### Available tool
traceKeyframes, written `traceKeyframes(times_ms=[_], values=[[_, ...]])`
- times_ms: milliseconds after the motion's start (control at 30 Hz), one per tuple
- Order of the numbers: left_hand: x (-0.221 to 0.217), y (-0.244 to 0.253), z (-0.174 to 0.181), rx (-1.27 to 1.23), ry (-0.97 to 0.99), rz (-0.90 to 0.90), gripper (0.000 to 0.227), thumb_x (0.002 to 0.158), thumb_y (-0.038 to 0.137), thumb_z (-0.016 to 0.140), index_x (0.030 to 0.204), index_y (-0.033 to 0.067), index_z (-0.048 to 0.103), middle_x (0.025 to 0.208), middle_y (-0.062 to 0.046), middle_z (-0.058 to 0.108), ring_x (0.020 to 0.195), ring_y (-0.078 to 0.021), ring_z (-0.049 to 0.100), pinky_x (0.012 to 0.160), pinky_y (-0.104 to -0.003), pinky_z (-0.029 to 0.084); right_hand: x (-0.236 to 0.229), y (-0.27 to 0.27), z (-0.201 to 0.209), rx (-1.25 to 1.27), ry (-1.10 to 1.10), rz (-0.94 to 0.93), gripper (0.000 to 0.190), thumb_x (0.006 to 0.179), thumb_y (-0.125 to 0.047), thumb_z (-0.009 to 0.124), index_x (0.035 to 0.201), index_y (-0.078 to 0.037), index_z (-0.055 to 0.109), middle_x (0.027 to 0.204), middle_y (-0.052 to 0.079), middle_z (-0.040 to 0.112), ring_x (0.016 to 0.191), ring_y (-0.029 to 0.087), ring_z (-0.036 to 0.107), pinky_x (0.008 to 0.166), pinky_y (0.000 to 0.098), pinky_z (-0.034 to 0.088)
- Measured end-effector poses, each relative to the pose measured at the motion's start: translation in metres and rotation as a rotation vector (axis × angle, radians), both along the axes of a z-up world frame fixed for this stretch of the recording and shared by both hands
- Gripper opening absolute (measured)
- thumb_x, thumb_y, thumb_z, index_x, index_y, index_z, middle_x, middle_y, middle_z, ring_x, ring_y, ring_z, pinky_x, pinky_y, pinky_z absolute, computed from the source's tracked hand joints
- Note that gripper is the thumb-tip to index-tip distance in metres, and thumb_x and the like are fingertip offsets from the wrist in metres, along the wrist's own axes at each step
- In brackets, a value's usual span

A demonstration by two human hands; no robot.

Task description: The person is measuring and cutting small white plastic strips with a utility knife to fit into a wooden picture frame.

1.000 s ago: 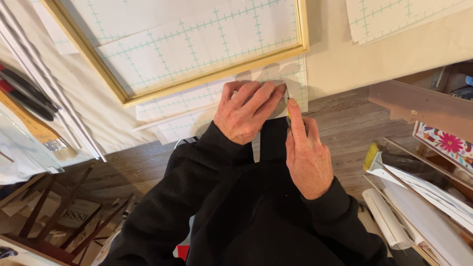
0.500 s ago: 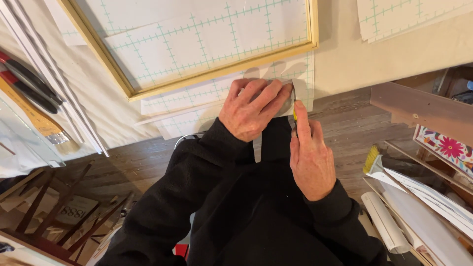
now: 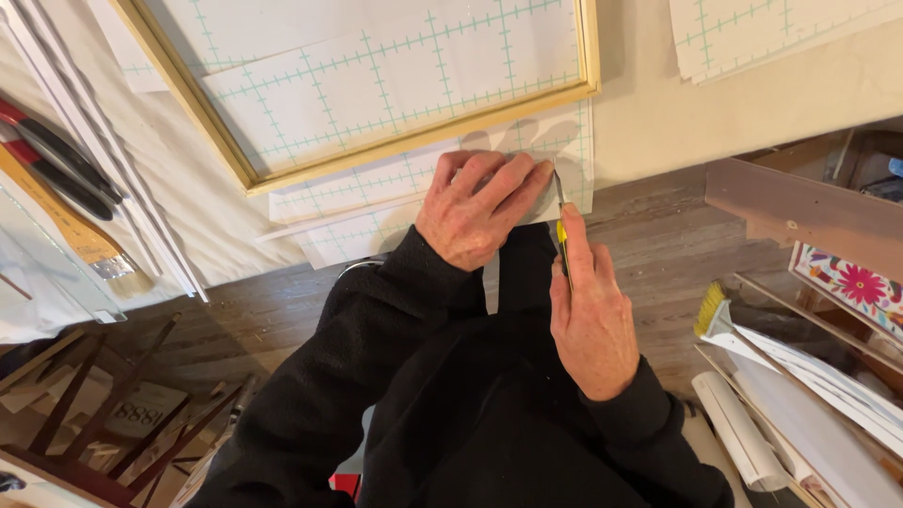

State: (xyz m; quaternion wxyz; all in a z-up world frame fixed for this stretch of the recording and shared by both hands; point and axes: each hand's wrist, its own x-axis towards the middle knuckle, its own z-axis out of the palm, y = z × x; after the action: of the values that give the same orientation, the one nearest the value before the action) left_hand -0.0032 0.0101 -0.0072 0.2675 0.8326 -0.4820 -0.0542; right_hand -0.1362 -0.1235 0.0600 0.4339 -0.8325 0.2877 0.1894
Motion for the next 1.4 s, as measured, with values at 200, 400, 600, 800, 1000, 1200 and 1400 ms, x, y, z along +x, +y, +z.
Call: traceKeyframes(times_ms=[200,400,600,800,1000,1200,1400], values=[[0.002,0.001,0.001,-0.154,0.018,0.051,0.040,0.087,0.009,0.069,0.127,0.0056,0.069,0.123,-0.005,0.063,0.108,-0.0232,0.063,0.091,-0.039,0.049,-0.009,-0.006,0.003,-0.203,-0.358,-0.166,0.063,0.101,-0.006,0.069,0.153,0.005,0.036,0.135,0.026,0.060,0.112,0.033,0.068,0.094,0.0424,0.055],[0.008,0.000,0.047,-0.254,-0.001,0.056,0.041,0.078,0.005,0.076,0.119,0.0016,0.073,0.115,-0.008,0.065,0.099,-0.0249,0.065,0.078,-0.037,0.053,0.038,-0.035,0.009,0.398,-0.271,-0.527,0.035,0.092,-0.003,0.079,0.117,0.000,0.055,0.112,0.008,0.075,0.090,0.009,0.071,0.066,0.0235,0.058],[0.004,0.017,0.102,-0.323,-0.051,-0.004,0.042,0.075,0.007,0.078,0.116,-0.0007,0.074,0.114,-0.011,0.067,0.096,-0.0249,0.065,0.080,-0.036,0.056,0.036,-0.034,0.045,0.484,-0.228,-0.517,0.034,0.085,0.002,0.079,0.113,-0.002,0.059,0.099,0.009,0.075,0.072,0.008,0.066,0.060,0.0231,0.055],[-0.005,0.040,0.136,-0.344,-0.084,-0.057,0.045,0.074,0.011,0.075,0.118,-0.0003,0.075,0.117,-0.011,0.067,0.098,-0.0244,0.065,0.081,-0.036,0.056,0.026,-0.032,0.073,0.522,-0.161,-0.410,0.030,0.084,0.001,0.077,0.108,-0.001,0.059,0.090,0.009,0.076,0.063,0.011,0.064,0.055,0.0249,0.053],[-0.019,0.057,0.168,-0.375,-0.046,-0.028,0.038,0.082,0.005,0.077,0.120,0.0015,0.074,0.120,-0.011,0.067,0.104,-0.0246,0.067,0.084,-0.035,0.056,0.018,-0.027,0.096,0.631,-0.135,-0.355,0.036,0.082,-0.002,0.079,0.111,-0.001,0.057,0.090,0.010,0.077,0.065,0.011,0.065,0.056,0.0254,0.055],[-0.033,0.071,0.192,-0.410,-0.017,-0.026,0.040,0.078,0.007,0.076,0.117,-0.0003,0.074,0.116,-0.012,0.068,0.101,-0.0248,0.068,0.081,-0.035,0.057,0.018,-0.015,0.127,0.621,-0.078,-0.322,0.040,0.078,-0.003,0.081,0.111,-0.002,0.058,0.086,0.010,0.075,0.062,0.012,0.066,0.054,0.0261,0.055],[-0.053,0.085,0.186,-0.466,-0.003,0.035,0.037,0.075,0.006,0.083,0.111,0.0023,0.075,0.111,-0.009,0.069,0.096,-0.0239,0.068,0.078,-0.035,0.056,-0.004,-0.009,0.122,0.619,-0.165,-0.376,0.044,0.078,-0.005,0.082,0.114,-0.002,0.057,0.089,0.008,0.076,0.063,0.011,0.065,0.056,0.0250,0.053]])
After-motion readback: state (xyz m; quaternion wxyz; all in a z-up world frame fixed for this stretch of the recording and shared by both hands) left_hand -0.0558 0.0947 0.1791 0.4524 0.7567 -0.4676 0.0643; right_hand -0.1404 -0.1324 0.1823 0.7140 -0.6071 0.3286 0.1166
